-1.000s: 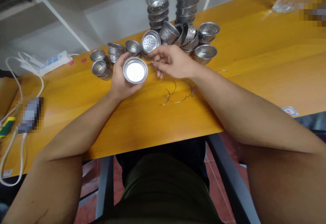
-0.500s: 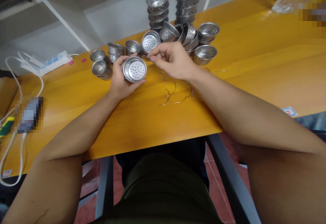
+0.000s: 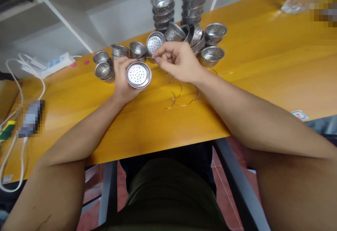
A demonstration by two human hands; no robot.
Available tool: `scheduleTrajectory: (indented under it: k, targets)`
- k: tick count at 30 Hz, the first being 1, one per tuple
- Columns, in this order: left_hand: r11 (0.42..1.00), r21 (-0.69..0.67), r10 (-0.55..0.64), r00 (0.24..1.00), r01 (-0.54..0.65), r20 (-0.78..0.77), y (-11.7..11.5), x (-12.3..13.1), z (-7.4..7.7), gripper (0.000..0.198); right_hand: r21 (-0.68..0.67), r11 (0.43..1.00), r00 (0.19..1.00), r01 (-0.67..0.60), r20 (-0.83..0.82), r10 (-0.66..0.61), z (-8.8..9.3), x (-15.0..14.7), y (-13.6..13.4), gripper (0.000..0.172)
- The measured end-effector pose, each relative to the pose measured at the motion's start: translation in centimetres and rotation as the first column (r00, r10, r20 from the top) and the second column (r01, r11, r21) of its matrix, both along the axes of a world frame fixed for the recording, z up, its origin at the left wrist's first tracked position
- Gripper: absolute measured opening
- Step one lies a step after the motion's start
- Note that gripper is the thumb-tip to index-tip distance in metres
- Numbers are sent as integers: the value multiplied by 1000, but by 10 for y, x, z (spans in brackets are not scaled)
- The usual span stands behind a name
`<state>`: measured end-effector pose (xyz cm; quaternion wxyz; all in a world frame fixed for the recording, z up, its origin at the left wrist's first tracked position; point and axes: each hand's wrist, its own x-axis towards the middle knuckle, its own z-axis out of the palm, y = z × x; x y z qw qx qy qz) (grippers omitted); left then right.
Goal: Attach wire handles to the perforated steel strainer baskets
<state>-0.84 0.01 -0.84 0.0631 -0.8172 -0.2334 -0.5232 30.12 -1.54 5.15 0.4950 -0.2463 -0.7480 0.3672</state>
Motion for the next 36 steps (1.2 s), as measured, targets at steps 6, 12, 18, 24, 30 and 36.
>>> scheduleTrajectory:
  k: [6,12,18,24,30,36]
  targets:
    - [996,43,-86,995,84,53,-10,7,9,115,-8,992,988,-123,91,123,17,-8,-24,37]
    - [953,-215,-207,976,215,61,-16,15,-3,114,16,996,994,-84,71,82,17,-15,-29,37]
    - [887,-337,-319,947,316,50,-25,15,-5,116,6,1000,994,-11,107,10,17,-8,-24,42]
    - [800,-406,-430,894,441,124,-16,15,-20,107,48,998,996,39,77,-43,14,-3,-17,64]
    - [820,-391,-392,907,419,150,-4,14,-32,111,53,995,990,82,111,-87,17,-4,-23,56]
    - [820,-379,-398,903,429,161,-7,16,-28,106,75,995,986,68,146,-79,21,-9,-32,38]
